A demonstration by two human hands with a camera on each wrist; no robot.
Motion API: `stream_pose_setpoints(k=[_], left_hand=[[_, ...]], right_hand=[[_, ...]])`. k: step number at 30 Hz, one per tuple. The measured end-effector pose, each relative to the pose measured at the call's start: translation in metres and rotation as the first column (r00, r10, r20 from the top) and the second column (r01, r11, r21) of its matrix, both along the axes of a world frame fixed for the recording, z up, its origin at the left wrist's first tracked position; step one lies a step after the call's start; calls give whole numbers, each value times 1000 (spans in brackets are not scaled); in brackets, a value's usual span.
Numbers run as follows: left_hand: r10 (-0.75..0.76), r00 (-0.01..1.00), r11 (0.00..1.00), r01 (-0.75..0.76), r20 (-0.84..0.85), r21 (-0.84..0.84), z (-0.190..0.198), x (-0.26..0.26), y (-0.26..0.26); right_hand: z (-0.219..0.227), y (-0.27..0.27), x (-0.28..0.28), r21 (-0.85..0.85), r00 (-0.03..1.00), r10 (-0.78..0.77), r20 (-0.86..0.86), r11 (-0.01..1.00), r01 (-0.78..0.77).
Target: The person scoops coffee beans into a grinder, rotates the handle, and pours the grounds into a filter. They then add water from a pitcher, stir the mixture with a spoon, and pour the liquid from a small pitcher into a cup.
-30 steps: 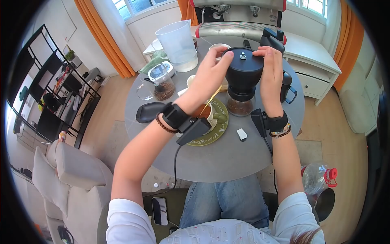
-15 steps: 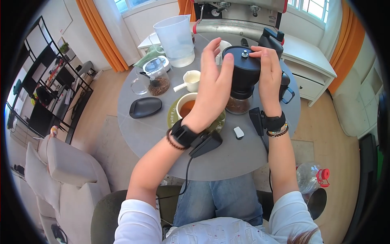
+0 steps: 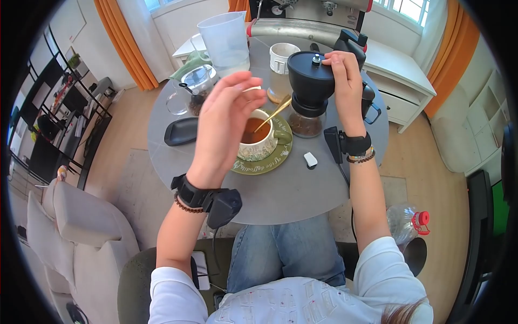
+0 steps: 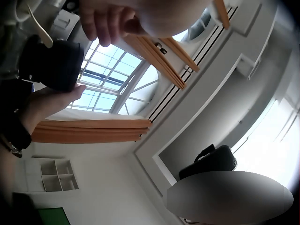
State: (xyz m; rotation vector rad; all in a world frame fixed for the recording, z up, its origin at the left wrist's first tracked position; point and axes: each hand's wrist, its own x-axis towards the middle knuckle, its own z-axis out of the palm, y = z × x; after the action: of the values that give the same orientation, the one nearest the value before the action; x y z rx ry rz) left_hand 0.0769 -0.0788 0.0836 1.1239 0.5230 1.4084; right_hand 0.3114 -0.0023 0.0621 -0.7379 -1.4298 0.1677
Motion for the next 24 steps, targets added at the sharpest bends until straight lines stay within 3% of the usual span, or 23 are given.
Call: stream_pose_setpoints(k=[4,7,10,11,15,19,20,21,24], left_hand=[[-257,955,961,237,-150,-142,-7,49,-7],[-149,944,966,74,-296,-250,-10,73,-16],[-50,960,974,-14,-277,-226,-20,86,-22],[-39,936,986,-21,-350,-164,-30,85,-15],[59,921,997,-70,-384,-14,-54,86,-11],[71,778,983,52,-625,177,-71,72,-27],[65,718,976,100,-693,195,-65,67,-33],[-49,641,984,164,-766,75,-56,64,-39],[-2,502,955,256,-865,146,-65,64,-35]], right_hand=[[1,-4,-1,49,998,-54,31,997,52],[-1,-3,-1,63,996,-73,43,996,70],[-2,-2,-1,63,998,-50,44,997,48],[-3,-1,-1,66,997,-59,50,996,56],[-4,1,-1,81,997,-59,52,995,55],[-2,2,-1,92,996,-66,65,994,60],[-3,2,-2,92,995,-69,72,994,62],[-3,2,-3,96,996,-65,56,994,59],[-4,-1,-4,48,991,-96,97,995,92]])
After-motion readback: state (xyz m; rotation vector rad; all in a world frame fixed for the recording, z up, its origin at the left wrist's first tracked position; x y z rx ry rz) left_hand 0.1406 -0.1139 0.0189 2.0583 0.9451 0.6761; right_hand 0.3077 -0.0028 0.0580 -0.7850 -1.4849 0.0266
